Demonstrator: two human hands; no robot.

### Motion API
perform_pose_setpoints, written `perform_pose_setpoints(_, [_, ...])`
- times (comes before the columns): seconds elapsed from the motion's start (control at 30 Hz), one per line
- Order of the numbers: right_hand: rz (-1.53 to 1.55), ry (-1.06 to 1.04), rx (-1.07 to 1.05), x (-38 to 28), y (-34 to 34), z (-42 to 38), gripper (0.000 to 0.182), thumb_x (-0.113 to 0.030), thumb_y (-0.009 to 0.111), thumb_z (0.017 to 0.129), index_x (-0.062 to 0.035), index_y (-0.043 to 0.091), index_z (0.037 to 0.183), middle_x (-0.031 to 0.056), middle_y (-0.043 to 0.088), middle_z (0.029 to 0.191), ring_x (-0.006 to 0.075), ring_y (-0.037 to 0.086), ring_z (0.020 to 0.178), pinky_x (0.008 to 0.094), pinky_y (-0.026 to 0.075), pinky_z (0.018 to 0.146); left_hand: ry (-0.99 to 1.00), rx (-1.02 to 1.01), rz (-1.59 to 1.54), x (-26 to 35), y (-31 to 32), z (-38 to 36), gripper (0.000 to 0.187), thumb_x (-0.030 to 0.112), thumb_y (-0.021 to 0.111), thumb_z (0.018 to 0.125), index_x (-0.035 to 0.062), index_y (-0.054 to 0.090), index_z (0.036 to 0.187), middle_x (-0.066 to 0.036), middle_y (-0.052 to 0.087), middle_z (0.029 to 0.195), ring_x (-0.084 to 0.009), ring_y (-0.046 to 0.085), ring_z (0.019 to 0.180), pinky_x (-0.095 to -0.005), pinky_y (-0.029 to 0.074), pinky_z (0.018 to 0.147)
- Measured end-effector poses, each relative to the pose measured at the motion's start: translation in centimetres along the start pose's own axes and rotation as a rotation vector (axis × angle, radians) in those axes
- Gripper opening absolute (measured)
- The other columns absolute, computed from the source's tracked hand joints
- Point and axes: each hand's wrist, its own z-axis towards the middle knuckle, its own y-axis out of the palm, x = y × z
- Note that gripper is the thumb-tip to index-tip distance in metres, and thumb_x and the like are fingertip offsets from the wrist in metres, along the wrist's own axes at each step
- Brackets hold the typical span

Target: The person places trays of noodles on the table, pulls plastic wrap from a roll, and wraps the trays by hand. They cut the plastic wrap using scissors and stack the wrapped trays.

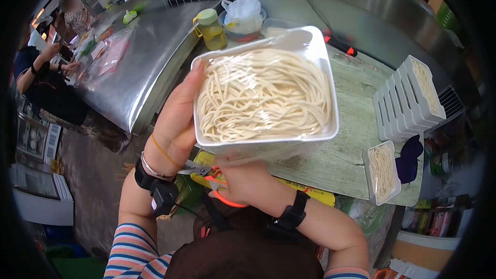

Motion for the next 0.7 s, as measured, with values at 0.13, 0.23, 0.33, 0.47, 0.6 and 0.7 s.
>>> perform_pose_setpoints(0.13, [0.039, 0.097, -0.060, -0.2, 0.0, 1.0, 0.052, -0.043, 0.072, 0.075, -0.0024, 0.057, 0.105, 0.0196, 0.061, 0.092, 0.0359, 0.062, 0.089, 0.0442, 0.050, 0.075, 0.021, -0.089, -0.036, 0.7, 0.7, 0.5, 0.046, 0.035, 0.043, 0.100, -0.0032, 0.048, 0.125, -0.014, 0.060, 0.117, -0.0200, 0.061, 0.106, -0.0329, 0.051, 0.091])
perform_pose_setpoints(0.23, [-0.089, 0.139, -0.101, 0.8, -0.2, 1.4, 0.045, -0.035, 0.070, 0.076, -0.0021, 0.056, 0.102, 0.0168, 0.064, 0.093, 0.0339, 0.064, 0.087, 0.0438, 0.051, 0.071, 0.041, -0.111, -0.033, 1.2, 0.5, 0.5, 0.046, 0.035, 0.043, 0.100, -0.0029, 0.047, 0.126, -0.014, 0.060, 0.118, -0.0202, 0.061, 0.105, -0.0332, 0.051, 0.092])
perform_pose_setpoints(0.33, [-0.217, 0.233, 0.260, 5.9, 0.4, -0.2, 0.028, -0.025, 0.062, 0.082, -0.0059, 0.059, 0.102, 0.0148, 0.064, 0.105, 0.0321, 0.062, 0.099, 0.0411, 0.050, 0.079, 0.023, -0.024, -0.028, 1.6, -1.0, -0.3, 0.046, 0.033, 0.043, 0.100, -0.0029, 0.046, 0.128, -0.015, 0.058, 0.122, -0.0217, 0.060, 0.108, -0.0349, 0.050, 0.095])
perform_pose_setpoints(0.47, [-0.117, 0.337, 0.525, 9.9, -1.3, -1.9, 0.025, -0.011, 0.059, 0.083, -0.0056, 0.061, 0.107, 0.0148, 0.063, 0.107, 0.0327, 0.061, 0.093, 0.0392, 0.050, 0.080, 0.001, 0.087, -0.016, 1.6, -3.4, -1.3, 0.046, 0.033, 0.041, 0.101, -0.0029, 0.044, 0.129, -0.017, 0.055, 0.126, -0.0246, 0.058, 0.112, -0.0366, 0.048, 0.098])
perform_pose_setpoints(0.6, [-0.078, 0.316, 0.455, 8.3, -4.4, -5.5, 0.029, -0.006, 0.062, 0.082, -0.0022, 0.060, 0.110, 0.0104, 0.063, 0.105, 0.0225, 0.061, 0.086, 0.0311, 0.050, 0.075, 0.002, 0.115, -0.013, 1.6, -5.3, -2.2, 0.048, 0.035, 0.040, 0.101, -0.0021, 0.042, 0.131, -0.017, 0.053, 0.129, -0.0272, 0.056, 0.116, -0.0393, 0.047, 0.100])
perform_pose_setpoints(0.7, [1.057, 0.327, 0.321, 7.4, -4.5, -7.3, 0.033, -0.006, 0.068, 0.081, -0.0017, 0.060, 0.112, 0.0039, 0.061, 0.102, 0.0104, 0.057, 0.084, 0.0229, 0.047, 0.073, -0.029, 0.137, -0.060, 1.7, -5.3, -3.0, 0.049, 0.036, 0.040, 0.101, -0.0015, 0.041, 0.132, -0.018, 0.052, 0.131, -0.0282, 0.055, 0.117, -0.0407, 0.046, 0.100])
